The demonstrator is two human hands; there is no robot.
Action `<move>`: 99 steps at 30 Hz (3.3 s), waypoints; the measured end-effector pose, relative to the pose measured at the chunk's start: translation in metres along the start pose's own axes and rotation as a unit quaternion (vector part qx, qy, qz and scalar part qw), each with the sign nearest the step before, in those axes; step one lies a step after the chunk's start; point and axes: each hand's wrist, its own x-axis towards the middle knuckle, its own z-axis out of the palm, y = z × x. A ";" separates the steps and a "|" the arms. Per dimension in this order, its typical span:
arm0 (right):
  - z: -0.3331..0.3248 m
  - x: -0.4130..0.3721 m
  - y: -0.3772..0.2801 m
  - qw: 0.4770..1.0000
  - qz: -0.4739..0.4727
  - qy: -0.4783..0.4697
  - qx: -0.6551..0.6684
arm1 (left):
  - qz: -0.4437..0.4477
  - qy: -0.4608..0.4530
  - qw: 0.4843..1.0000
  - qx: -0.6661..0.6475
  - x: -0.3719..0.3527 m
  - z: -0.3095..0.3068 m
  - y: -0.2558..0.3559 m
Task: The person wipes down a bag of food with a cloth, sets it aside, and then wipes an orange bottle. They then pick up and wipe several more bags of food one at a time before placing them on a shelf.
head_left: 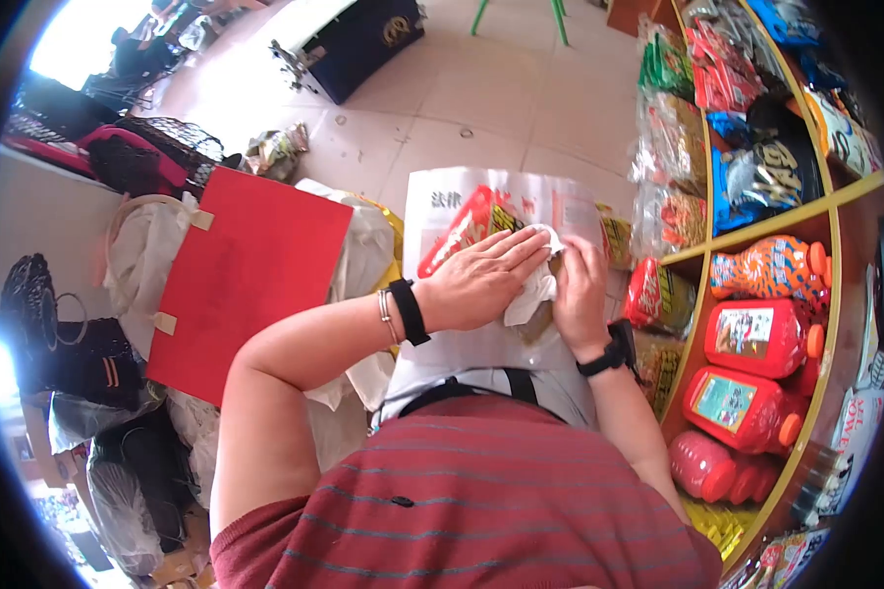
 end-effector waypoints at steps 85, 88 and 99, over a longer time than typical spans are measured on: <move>-0.014 0.005 -0.012 0.996 -0.006 -0.085 -0.039 | -0.117 0.025 0.993 -0.001 -0.052 -0.009 0.007; -0.015 0.007 -0.015 0.995 -0.006 -0.085 -0.045 | -0.129 0.045 0.991 0.000 -0.040 -0.011 -0.001; -0.018 0.005 -0.011 0.993 -0.014 -0.100 -0.055 | -0.011 -0.003 1.000 -0.010 -0.037 0.007 0.026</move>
